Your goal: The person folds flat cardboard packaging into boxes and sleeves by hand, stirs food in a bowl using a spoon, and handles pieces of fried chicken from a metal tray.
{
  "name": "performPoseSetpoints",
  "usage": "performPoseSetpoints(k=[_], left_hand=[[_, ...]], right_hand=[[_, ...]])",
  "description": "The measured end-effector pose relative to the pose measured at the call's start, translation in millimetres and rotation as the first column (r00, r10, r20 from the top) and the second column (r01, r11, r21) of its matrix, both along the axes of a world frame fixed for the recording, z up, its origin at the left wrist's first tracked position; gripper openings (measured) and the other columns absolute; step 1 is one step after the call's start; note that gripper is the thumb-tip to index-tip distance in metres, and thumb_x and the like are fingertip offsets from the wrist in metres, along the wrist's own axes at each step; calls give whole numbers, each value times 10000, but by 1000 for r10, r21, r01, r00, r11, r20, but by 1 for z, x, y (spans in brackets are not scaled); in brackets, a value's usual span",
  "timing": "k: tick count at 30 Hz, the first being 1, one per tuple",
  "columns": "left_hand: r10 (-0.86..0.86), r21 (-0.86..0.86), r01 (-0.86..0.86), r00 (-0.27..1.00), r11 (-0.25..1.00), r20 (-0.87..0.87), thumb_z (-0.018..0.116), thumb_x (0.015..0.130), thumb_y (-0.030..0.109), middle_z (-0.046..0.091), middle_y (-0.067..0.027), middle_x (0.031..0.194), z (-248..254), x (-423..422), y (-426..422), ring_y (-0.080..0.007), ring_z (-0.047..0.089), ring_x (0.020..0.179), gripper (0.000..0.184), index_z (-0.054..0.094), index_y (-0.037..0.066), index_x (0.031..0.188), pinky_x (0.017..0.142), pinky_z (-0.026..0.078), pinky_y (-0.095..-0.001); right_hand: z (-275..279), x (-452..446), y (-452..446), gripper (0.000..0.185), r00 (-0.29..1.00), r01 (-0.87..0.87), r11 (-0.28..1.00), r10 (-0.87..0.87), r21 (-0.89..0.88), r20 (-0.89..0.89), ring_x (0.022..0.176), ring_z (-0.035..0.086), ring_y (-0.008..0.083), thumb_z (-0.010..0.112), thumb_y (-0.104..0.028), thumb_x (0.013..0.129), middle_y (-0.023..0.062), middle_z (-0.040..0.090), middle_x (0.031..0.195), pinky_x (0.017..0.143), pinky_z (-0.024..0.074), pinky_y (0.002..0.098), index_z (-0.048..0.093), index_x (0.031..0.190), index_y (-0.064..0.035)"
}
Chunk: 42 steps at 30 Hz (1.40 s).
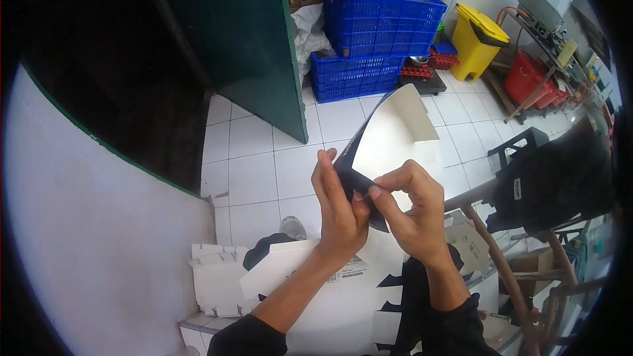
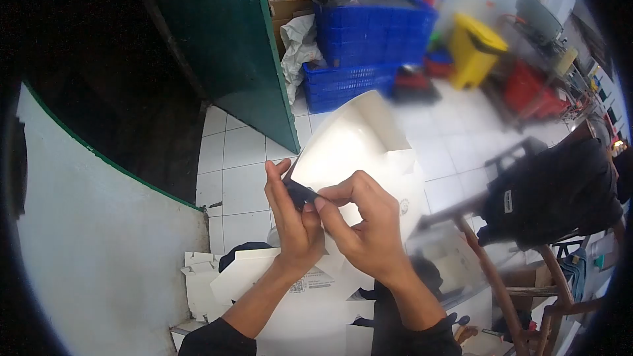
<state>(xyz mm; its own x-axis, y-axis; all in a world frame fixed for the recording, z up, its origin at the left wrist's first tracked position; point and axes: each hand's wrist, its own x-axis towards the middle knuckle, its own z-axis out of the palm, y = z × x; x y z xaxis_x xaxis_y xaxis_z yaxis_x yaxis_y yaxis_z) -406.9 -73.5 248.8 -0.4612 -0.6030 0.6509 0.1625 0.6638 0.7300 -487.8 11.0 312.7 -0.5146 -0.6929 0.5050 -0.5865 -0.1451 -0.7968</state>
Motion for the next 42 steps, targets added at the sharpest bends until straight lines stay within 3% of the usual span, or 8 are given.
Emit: performPoseSetpoints(k=[14,17,22,30,33,37,39,42], left_hand=[[-70,190,102,984,976,-165,377,911,251,244,-180,1374,4,2,-8,-289,346,1244,461,242,44,1300,988,388,-403],[-283,556,571,806,604,-520,338,934,424,326,-172,1348,7,5,-11,-255,416,1199,417,308,118,1216,934,426,-396],[-123,860,495,867,123,-482,216,916,581,483,-152,1260,30,16,-42,-254,519,1135,687,369,50,1323,920,462,-387],[-140,950,234,968,206,-208,260,907,628,527,-151,1139,20,16,-35,-222,604,975,706,394,27,1253,769,551,-331],[-103,920,181,983,348,-155,261,914,620,539,-153,1077,23,15,-37,-192,600,941,716,413,-10,1219,756,531,-287],[-62,917,143,990,372,-129,262,936,584,547,-140,1023,29,21,-40,-165,586,932,689,424,-34,1194,765,499,-250],[-33,939,149,989,310,-146,263,944,566,547,-139,1017,36,20,-37,-155,588,921,670,425,-35,1189,764,498,-239],[9,933,190,979,305,-202,278,959,528,542,-104,948,36,15,-33,-113,569,837,606,448,-25,1140,700,482,-222]], right_hand=[[5,4,1,176,944,-54,998,46,16,328,746,627,208,619,25,785,140,630,854,668,494,292,609,960,28],[4,-1,5,326,984,-93,987,112,134,-140,774,612,244,584,67,745,89,625,924,708,490,327,641,1039,-61],[9,-4,13,370,810,-115,960,239,255,-535,890,540,191,623,7,670,18,596,861,921,378,433,670,1002,-151],[12,15,17,286,674,-78,907,354,414,-648,943,545,161,664,-83,701,-30,590,912,1019,214,611,685,954,-214],[26,2,29,239,782,-86,992,128,98,-609,927,591,232,577,-239,758,66,642,981,992,312,556,690,932,-120],[25,-44,44,394,498,730,575,-818,-369,-288,1113,490,272,554,-50,828,176,512,1189,976,364,373,491,1209,24],[13,-74,54,408,724,686,694,-681,-219,110,1131,481,257,573,-61,821,177,505,1199,978,362,367,492,1212,28],[-4,-86,63,418,642,518,845,-283,-131,713,1064,531,226,542,-132,856,184,527,1168,905,412,305,462,1207,80]])
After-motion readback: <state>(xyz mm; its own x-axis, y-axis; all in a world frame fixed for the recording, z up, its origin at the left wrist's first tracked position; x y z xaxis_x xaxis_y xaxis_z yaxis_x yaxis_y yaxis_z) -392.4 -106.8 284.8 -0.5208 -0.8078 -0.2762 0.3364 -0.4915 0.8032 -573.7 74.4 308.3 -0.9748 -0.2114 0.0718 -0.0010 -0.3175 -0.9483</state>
